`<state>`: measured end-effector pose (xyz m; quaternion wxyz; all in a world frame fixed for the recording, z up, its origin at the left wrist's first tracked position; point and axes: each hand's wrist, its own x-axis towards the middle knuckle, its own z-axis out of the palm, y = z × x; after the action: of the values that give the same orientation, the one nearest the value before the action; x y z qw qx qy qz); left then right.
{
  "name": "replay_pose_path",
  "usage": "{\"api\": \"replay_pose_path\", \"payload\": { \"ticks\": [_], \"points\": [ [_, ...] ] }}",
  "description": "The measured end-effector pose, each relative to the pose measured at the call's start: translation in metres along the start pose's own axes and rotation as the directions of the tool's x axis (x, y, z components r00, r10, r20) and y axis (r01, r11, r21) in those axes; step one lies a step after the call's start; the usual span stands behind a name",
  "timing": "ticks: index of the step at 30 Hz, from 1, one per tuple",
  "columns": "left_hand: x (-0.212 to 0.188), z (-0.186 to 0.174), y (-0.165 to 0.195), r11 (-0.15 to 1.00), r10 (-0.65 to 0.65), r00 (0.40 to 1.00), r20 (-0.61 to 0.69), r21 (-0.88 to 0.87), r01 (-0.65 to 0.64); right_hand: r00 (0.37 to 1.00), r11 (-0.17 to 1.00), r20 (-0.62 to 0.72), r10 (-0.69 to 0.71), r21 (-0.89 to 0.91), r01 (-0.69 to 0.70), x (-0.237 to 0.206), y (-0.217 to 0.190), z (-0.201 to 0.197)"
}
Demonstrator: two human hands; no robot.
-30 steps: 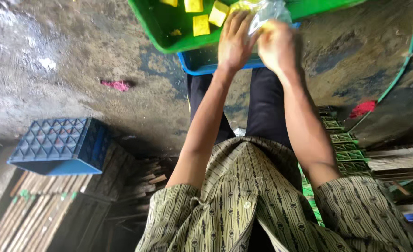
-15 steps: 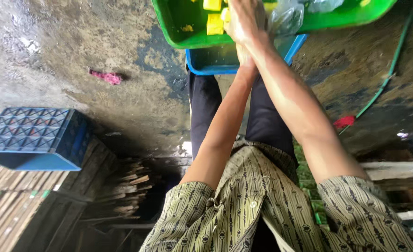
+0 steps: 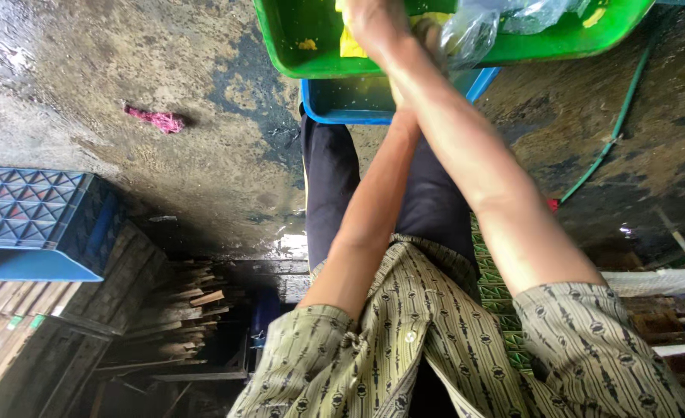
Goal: The person sits on the wet floor in front of plastic trays filled with water and yellow cubes. They rinse the cubes in the water trays, then place them one at a time into a clear plastic bag, repeating the washing and bagging cycle throughout the episode.
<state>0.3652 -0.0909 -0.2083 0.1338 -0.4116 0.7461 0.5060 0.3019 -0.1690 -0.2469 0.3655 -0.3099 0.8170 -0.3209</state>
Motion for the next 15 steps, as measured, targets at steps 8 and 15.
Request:
{"api": "replay_pose_path", "payload": {
  "ticks": [8,15],
  "points": [
    [0.019,-0.097,0.011,0.936,0.342,0.932,0.124,0.043,-0.349,0.947,0.315,0.322,0.003,0.898,-0.306,-0.098,-0.019,-0.214],
    [0.04,-0.087,0.019,0.946,0.22,0.968,0.12,-0.269,-0.181,0.926,0.506,0.185,0.33,0.793,-0.338,-0.13,0.033,-0.149]
  ]
}}
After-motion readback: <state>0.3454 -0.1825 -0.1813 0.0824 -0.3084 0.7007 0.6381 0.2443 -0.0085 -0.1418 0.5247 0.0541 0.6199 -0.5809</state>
